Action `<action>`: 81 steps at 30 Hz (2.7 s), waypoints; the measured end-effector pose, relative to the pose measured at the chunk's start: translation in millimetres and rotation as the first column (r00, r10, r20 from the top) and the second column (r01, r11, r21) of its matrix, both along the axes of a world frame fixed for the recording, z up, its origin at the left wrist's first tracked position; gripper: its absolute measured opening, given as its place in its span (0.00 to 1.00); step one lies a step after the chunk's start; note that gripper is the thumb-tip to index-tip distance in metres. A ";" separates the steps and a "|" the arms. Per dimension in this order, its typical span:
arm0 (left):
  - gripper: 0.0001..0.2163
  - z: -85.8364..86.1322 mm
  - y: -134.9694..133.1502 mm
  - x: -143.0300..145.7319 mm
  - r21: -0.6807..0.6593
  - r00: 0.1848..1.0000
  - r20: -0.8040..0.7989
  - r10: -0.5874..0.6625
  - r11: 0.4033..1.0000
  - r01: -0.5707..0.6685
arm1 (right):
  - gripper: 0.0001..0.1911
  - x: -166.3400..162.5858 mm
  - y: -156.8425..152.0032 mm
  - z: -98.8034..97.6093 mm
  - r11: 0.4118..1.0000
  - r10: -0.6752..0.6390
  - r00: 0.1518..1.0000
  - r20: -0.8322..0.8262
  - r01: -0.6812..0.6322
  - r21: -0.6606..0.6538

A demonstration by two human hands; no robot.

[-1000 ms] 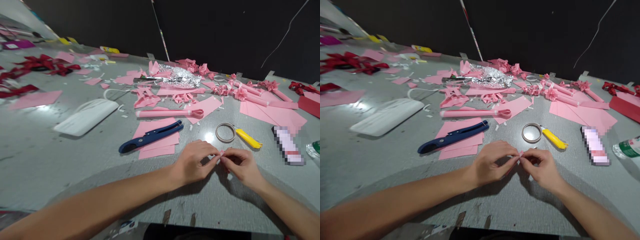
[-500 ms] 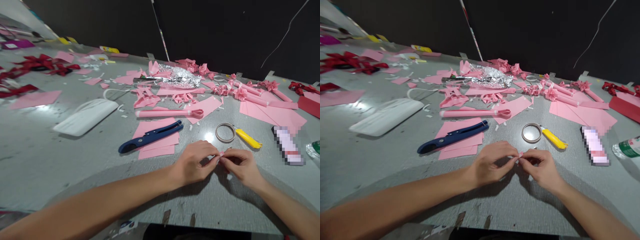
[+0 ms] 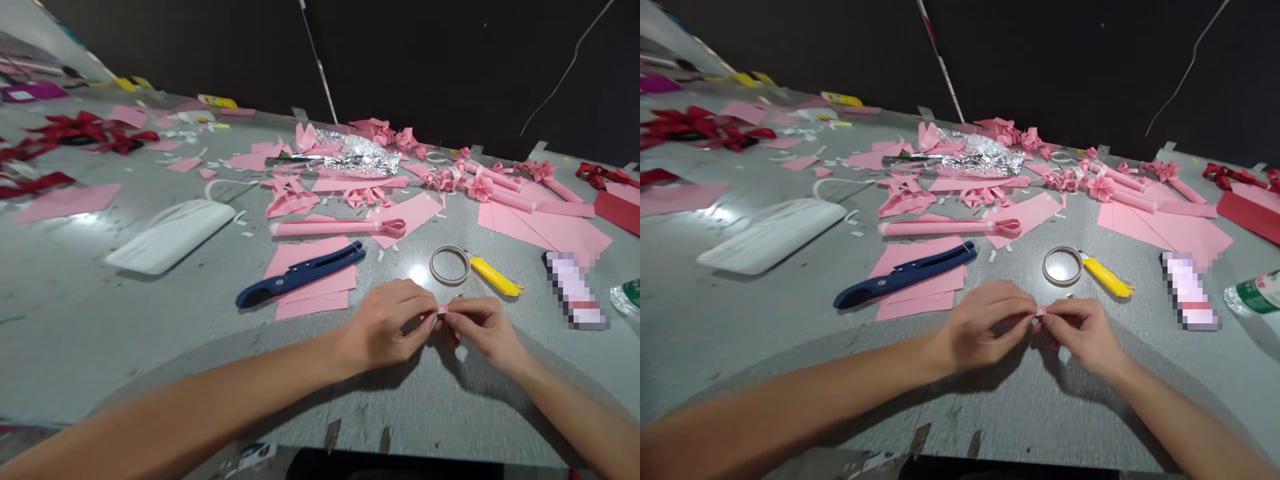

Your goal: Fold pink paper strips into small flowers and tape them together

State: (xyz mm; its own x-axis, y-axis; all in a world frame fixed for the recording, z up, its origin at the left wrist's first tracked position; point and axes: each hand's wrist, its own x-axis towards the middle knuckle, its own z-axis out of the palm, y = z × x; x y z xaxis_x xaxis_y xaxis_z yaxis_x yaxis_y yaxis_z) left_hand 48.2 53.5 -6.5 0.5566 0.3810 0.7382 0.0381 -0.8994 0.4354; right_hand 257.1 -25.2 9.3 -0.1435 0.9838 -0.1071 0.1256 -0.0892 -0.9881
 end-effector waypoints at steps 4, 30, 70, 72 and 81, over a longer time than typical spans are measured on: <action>0.05 3.7 -2.3 -1.3 0.040 0.992 -0.048 0.118 0.992 -0.116 | 0.21 0.0 0.8 -1.9 1.000 0.004 1.000 0.031 -0.004 0.005; 0.08 4.8 -0.7 -3.7 0.123 0.974 -0.122 0.190 0.977 -0.175 | 0.28 -10.0 -1.0 -10.0 0.993 -0.003 0.984 0.175 -0.018 0.119; 0.09 1.6 4.4 -4.7 0.203 0.968 -0.198 0.155 0.973 -0.115 | 0.24 -8.9 -0.8 -13.6 0.971 -0.027 0.956 0.293 -0.045 0.235; 0.09 1.0 5.0 -4.5 0.215 0.969 -0.201 0.146 0.971 -0.102 | 0.24 -8.8 -0.4 -14.0 0.970 -0.022 0.955 0.297 -0.052 0.237; 0.08 -3.9 7.0 -4.8 0.123 0.977 -0.193 0.086 0.990 -0.063 | 0.24 -7.8 0.4 -15.6 0.971 -0.025 0.955 0.296 -0.047 0.236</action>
